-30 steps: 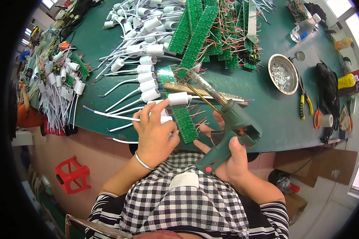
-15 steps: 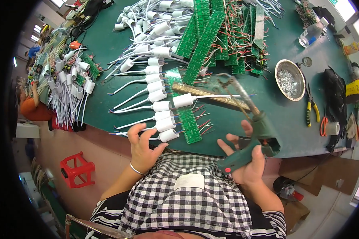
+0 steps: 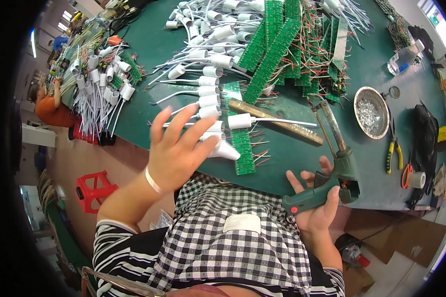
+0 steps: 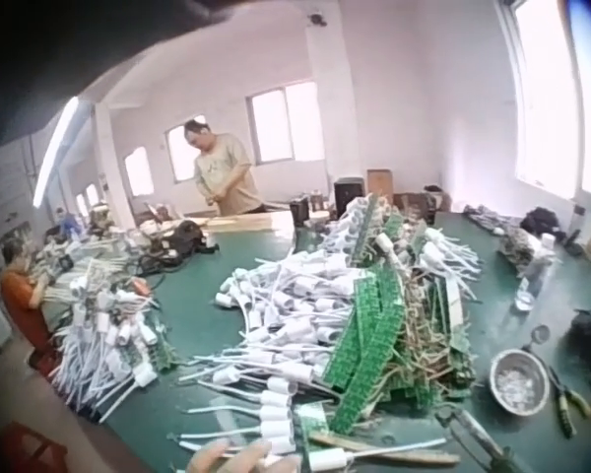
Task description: The person solders electrical components and wires onto green circuit boards for LED light assembly. This is done using a soldering iron.
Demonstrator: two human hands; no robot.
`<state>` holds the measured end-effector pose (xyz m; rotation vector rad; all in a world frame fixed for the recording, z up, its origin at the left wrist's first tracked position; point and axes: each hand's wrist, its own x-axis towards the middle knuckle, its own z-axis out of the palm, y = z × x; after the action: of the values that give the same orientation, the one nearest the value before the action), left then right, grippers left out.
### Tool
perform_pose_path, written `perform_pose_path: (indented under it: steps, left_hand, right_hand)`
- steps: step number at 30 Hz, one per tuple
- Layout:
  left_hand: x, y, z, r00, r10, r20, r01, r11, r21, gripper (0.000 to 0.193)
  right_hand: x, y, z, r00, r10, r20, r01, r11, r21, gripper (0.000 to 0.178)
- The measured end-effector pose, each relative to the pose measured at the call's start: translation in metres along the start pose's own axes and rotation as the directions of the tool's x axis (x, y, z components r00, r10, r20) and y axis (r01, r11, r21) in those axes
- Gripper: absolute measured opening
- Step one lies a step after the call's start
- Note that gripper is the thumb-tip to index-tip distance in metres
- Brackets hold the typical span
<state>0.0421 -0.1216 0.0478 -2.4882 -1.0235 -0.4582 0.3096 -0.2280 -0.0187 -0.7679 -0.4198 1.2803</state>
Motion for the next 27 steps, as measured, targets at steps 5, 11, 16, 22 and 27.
perform_pose_path:
  steps: [5, 11, 16, 22, 27]
  left_hand:
    - [0.031, -0.073, 0.080, 0.867, -0.416, -0.275, 0.322, 0.889, -0.326, 0.027]
    - [-0.009, -0.138, 0.122, 0.569, -0.822, -0.021, 0.674, 0.481, -0.561, 0.023]
    - [0.002, -0.128, 0.113, 0.537, -0.756, 0.375, 0.826, 0.561, -0.052, 0.041]
    - [-0.015, -0.167, 0.115, 0.588, -0.746, 0.313, 0.806, 0.509, -0.302, 0.037]
    - [-0.034, -0.206, 0.076, 0.323, -0.924, 0.204, 0.258, -0.122, -0.958, 0.037]
  right_hand:
    - [-0.005, 0.000, -0.001, 1.000, -0.022, -0.014, 0.023, 1.000, 0.021, 0.052]
    - [-0.008, -0.005, -0.005, 0.996, -0.086, -0.036, 0.086, 0.996, -0.011, 0.046]
    - [-0.004, 0.001, 0.004, 0.994, -0.053, -0.094, 0.052, 0.999, -0.017, 0.053]
    - [-0.007, 0.001, 0.010, 0.999, -0.044, -0.023, 0.043, 0.999, -0.020, 0.052]
    - [-0.009, 0.002, 0.004, 0.998, -0.043, -0.039, 0.042, 0.999, -0.019, 0.050]
